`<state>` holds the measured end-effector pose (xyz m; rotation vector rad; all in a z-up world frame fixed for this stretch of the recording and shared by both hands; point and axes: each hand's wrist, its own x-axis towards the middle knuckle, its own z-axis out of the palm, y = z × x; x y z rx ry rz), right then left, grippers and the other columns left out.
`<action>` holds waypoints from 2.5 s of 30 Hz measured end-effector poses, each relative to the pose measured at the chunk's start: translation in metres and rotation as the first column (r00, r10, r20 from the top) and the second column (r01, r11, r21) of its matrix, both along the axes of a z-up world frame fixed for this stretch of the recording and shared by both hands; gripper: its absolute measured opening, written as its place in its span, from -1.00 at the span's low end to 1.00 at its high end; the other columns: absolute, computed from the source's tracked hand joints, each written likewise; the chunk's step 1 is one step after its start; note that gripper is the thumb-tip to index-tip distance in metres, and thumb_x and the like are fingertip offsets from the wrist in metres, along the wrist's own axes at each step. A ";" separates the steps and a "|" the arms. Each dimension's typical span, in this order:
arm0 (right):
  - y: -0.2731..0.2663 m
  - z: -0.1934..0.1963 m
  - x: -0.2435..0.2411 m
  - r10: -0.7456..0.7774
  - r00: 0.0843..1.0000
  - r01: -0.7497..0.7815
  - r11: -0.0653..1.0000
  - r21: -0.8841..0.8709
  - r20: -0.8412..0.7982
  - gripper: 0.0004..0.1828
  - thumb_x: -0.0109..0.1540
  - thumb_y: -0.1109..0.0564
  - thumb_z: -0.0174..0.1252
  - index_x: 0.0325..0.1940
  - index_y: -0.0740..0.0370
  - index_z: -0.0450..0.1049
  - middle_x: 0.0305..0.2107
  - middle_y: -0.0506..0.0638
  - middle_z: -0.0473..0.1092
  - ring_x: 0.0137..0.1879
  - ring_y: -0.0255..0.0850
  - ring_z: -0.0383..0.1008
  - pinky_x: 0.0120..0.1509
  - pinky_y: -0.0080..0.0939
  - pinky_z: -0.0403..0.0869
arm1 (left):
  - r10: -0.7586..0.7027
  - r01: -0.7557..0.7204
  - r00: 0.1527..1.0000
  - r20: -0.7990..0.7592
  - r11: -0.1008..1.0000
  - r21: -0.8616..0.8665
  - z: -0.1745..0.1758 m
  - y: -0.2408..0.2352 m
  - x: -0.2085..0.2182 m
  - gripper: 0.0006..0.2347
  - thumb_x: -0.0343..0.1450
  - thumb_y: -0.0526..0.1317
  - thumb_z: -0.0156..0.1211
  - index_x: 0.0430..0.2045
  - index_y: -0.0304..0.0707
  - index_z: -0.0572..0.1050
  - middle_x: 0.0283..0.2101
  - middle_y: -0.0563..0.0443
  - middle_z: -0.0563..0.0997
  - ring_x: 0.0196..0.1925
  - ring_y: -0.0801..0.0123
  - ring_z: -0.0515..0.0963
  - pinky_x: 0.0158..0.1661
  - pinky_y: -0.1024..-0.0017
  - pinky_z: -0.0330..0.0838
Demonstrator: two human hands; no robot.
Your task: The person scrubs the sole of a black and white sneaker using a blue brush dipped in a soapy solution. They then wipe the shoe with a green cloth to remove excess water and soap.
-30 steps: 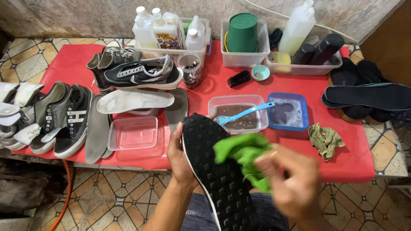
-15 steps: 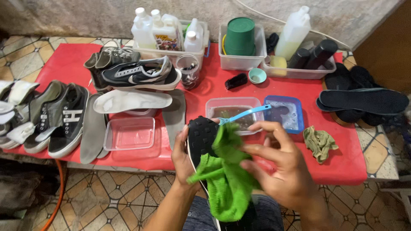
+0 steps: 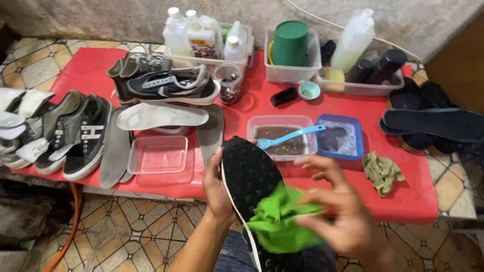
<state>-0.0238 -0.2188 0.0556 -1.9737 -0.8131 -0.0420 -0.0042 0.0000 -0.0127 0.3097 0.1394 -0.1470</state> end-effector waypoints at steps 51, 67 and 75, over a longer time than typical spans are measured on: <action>0.013 -0.063 -0.077 -0.234 0.972 0.229 0.955 -0.190 -0.003 -0.22 0.01 -0.29 0.48 0.12 0.15 0.37 0.00 0.00 0.40 0.22 -0.05 0.41 0.34 -0.06 0.28 | 0.341 -0.343 0.936 0.080 0.939 0.013 -0.034 -0.004 -0.016 -0.47 0.47 0.12 -0.03 -0.01 -0.48 0.56 -0.09 -0.25 0.66 -0.02 0.05 0.62 0.11 0.16 0.46; 0.023 -0.042 -0.072 -0.229 0.973 0.219 0.950 -0.221 -0.021 -0.22 0.12 -0.32 0.30 0.29 0.09 0.34 0.11 -0.04 0.35 0.29 -0.09 0.42 0.26 0.16 0.31 | 0.018 -0.042 0.927 0.375 0.998 0.054 -0.068 0.009 -0.004 -0.46 0.44 0.07 0.11 0.19 -0.39 0.44 0.18 -0.34 0.55 0.23 -0.14 0.53 0.28 -0.08 0.36; 0.008 -0.081 -0.007 -0.071 0.968 0.236 0.579 0.780 -0.241 -0.81 0.15 0.20 0.23 -0.21 0.34 0.49 0.05 0.08 0.28 0.13 -0.17 0.40 0.24 -0.04 0.49 | -0.098 0.100 0.995 -0.024 0.992 0.081 -0.060 -0.011 -0.025 -0.37 0.34 0.31 0.07 0.06 -0.26 0.53 0.09 -0.34 0.60 0.16 -0.14 0.58 0.20 -0.16 0.40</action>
